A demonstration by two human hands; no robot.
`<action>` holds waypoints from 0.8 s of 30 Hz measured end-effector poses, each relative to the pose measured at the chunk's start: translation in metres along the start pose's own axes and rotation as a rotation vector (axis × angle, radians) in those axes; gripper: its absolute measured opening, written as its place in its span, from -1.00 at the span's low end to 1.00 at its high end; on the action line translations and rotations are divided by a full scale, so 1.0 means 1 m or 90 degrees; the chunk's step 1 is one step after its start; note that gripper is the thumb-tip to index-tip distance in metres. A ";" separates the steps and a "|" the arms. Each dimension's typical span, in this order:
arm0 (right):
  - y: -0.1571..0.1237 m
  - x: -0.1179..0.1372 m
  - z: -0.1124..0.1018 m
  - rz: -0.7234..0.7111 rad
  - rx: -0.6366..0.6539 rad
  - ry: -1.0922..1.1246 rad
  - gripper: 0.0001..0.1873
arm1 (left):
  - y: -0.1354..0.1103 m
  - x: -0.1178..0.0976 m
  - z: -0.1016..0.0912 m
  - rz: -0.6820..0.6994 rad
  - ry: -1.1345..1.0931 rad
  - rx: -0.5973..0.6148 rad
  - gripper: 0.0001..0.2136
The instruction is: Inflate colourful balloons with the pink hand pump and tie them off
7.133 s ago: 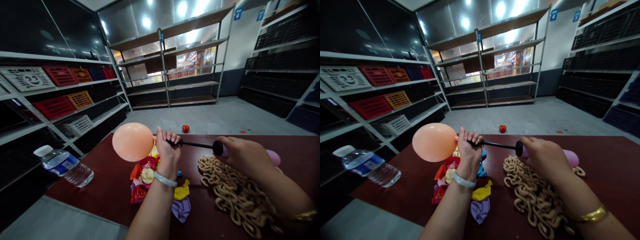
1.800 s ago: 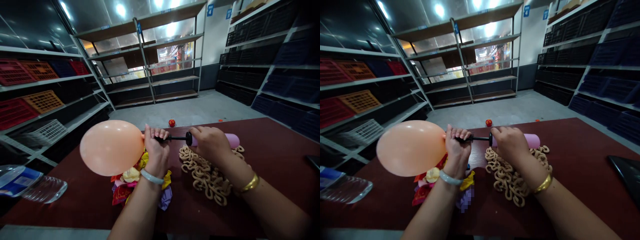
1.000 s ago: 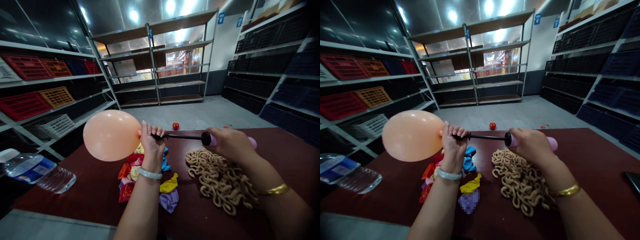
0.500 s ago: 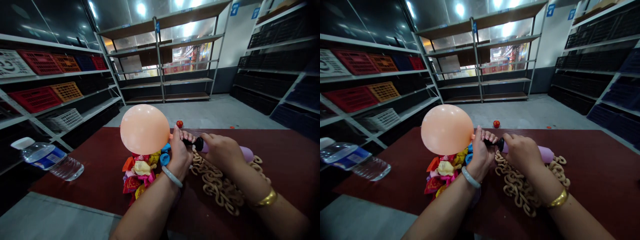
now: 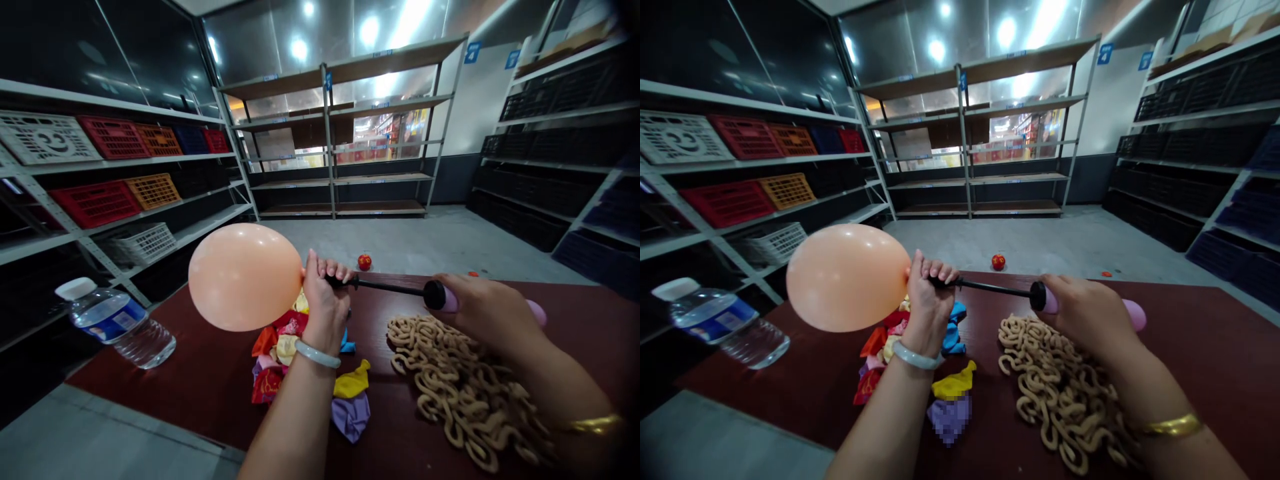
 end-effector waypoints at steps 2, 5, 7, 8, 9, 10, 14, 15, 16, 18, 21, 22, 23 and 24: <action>-0.002 0.003 -0.004 -0.003 -0.020 -0.023 -0.62 | -0.001 0.000 -0.001 0.002 -0.016 -0.003 -0.48; -0.002 0.016 -0.003 -0.021 -0.031 -0.036 -0.60 | -0.008 0.013 -0.002 -0.003 -0.020 -0.016 -0.46; -0.002 0.028 -0.001 -0.033 -0.028 -0.036 -0.60 | -0.015 0.027 -0.001 -0.017 -0.008 -0.013 -0.45; -0.001 0.034 -0.001 -0.035 -0.025 -0.035 -0.61 | -0.019 0.036 0.000 -0.026 0.000 -0.007 -0.45; -0.001 0.040 0.000 -0.036 -0.021 -0.035 -0.61 | -0.024 0.045 0.001 -0.038 0.009 0.000 -0.45; -0.001 0.045 0.000 -0.035 -0.016 -0.034 -0.61 | -0.028 0.055 0.002 -0.051 0.016 0.007 -0.46; -0.002 0.058 0.002 -0.030 0.004 -0.020 -0.60 | -0.041 0.086 -0.002 -0.091 0.031 0.005 -0.52; -0.002 0.059 0.004 -0.030 0.010 -0.014 -0.61 | -0.042 0.090 -0.004 -0.098 0.029 -0.003 -0.53; -0.002 0.060 0.006 -0.029 0.017 -0.006 -0.61 | -0.043 0.093 -0.007 -0.106 0.025 -0.012 -0.54; -0.001 0.058 0.012 -0.029 0.033 0.015 -0.61 | -0.040 0.093 -0.010 -0.123 0.019 -0.022 -0.52; 0.002 0.049 0.017 -0.019 0.055 0.039 -0.60 | -0.030 0.080 -0.013 -0.122 0.024 -0.026 -0.52; 0.003 0.044 0.016 -0.015 0.056 0.044 -0.60 | -0.025 0.072 -0.014 -0.111 0.027 -0.027 -0.53; 0.003 0.039 0.015 -0.012 0.053 0.047 -0.60 | -0.019 0.062 -0.016 -0.099 0.029 -0.028 -0.53; 0.003 0.033 0.012 -0.011 0.047 0.049 -0.60 | -0.013 0.051 -0.017 -0.079 0.031 -0.025 -0.53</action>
Point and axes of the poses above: each hand's wrist, its own y-axis towards the middle knuckle, its own z-axis out of the palm, x = y × z, the point moved 8 cm from there along y, towards the middle knuckle, and after that the axes turned 7 degrees about x, right-handed, at the moved point
